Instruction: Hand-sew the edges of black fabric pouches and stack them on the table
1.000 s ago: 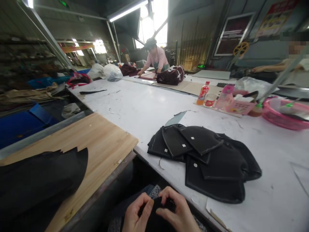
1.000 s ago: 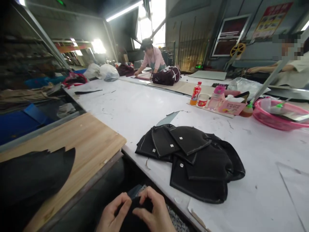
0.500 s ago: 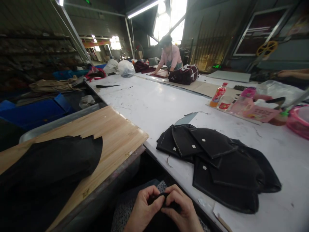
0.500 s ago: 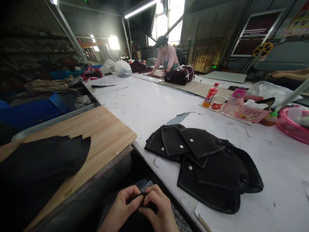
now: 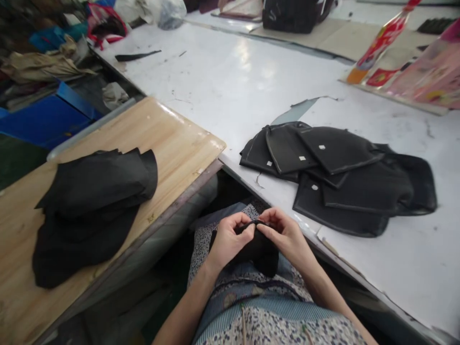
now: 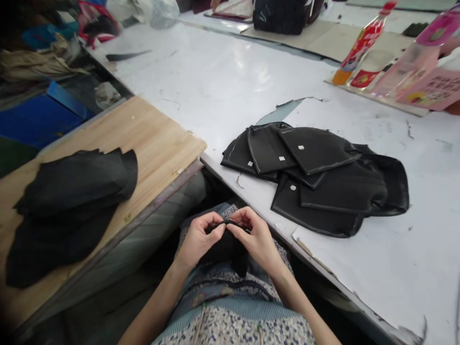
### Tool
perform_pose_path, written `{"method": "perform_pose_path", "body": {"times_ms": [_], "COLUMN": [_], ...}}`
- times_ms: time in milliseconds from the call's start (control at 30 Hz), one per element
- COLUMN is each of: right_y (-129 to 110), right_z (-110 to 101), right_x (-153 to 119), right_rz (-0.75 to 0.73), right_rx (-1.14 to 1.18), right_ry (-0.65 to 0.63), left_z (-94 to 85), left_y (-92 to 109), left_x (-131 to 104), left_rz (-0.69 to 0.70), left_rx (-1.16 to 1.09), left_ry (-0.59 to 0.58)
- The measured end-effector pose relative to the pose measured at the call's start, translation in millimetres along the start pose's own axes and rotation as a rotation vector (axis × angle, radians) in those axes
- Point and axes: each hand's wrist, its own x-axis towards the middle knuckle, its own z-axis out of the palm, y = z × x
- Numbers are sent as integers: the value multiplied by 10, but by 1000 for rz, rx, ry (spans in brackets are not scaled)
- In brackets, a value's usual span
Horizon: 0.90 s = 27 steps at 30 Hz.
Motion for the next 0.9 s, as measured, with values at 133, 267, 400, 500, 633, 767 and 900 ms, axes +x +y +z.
{"method": "perform_pose_path", "body": {"times_ms": [133, 267, 400, 500, 633, 767, 900], "right_y": [38, 29, 26, 41, 30, -26, -61], "right_z": [1, 13, 33, 40, 48, 71, 89], "right_x": [23, 25, 16, 14, 11, -4, -11], "right_rz": [-1, 14, 43, 56, -10, -81, -106], "right_rx": [78, 101, 129, 160, 90, -60, -108], "right_ry": [-9, 20, 67, 69, 71, 98, 91], "left_z": [18, 36, 54, 63, 80, 99, 105], "left_y": [-13, -14, -25, -30, -5, 52, 81], "left_x": [-1, 4, 8, 6, -3, -20, -31], "left_rz": [32, 37, 15, 3, 16, 102, 113], "left_rx": [50, 111, 116, 111, 170, 322, 344], "left_ry": [-3, 0, -1, 3, 26, 81, 80]}}
